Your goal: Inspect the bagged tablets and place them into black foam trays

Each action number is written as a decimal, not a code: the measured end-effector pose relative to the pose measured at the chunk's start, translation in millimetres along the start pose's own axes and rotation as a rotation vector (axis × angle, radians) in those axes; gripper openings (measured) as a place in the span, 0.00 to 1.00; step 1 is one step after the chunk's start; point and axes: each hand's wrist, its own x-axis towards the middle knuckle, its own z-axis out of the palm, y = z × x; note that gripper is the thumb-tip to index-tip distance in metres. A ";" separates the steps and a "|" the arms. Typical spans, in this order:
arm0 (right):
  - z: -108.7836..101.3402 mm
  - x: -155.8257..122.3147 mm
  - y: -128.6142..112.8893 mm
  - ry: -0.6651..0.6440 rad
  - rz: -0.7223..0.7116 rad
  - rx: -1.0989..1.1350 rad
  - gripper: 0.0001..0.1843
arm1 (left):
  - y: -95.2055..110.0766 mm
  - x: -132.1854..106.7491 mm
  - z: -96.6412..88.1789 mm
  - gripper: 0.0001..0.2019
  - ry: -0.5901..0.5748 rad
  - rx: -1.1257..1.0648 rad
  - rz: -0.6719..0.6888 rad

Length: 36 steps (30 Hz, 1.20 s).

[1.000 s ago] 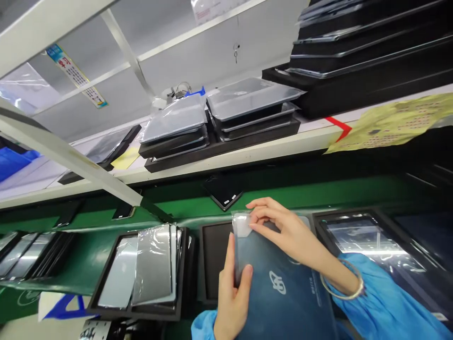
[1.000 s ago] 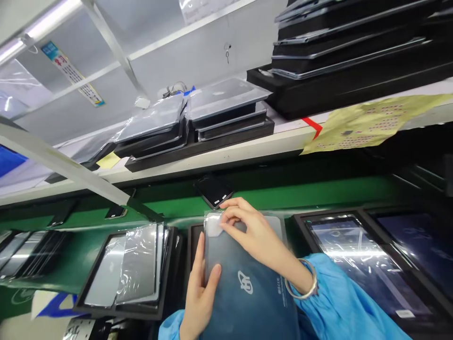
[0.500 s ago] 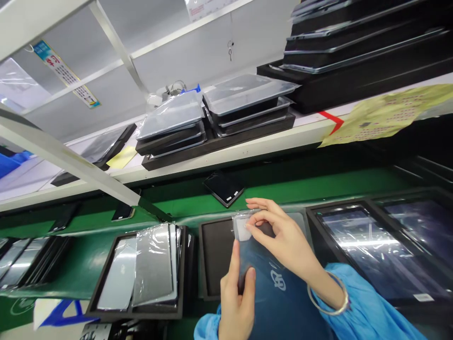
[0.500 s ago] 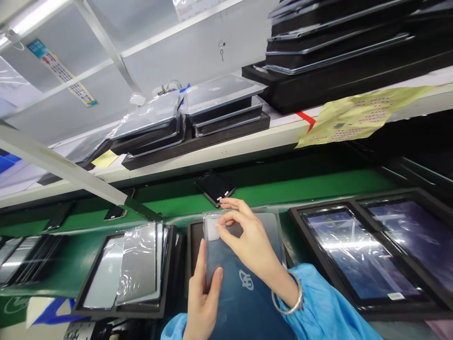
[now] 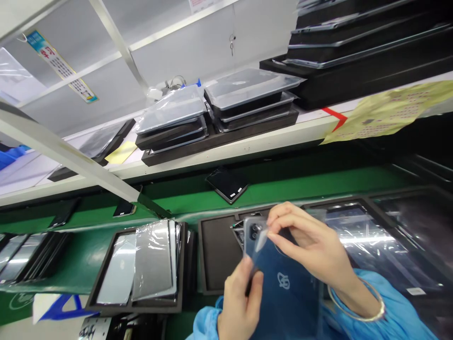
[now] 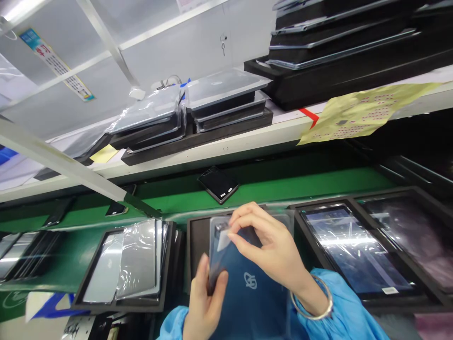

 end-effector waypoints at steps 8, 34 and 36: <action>15.8 1.9 9.7 0.024 0.158 -0.231 0.05 | 26.2 15.7 -1.9 0.24 -0.164 0.133 0.097; 25.7 5.2 28.3 0.092 0.262 -0.123 0.11 | 13.5 18.1 2.0 0.25 -0.088 0.130 0.109; 28.5 6.5 37.4 0.089 0.271 -0.072 0.10 | 15.7 18.1 2.7 0.24 -0.106 0.129 0.083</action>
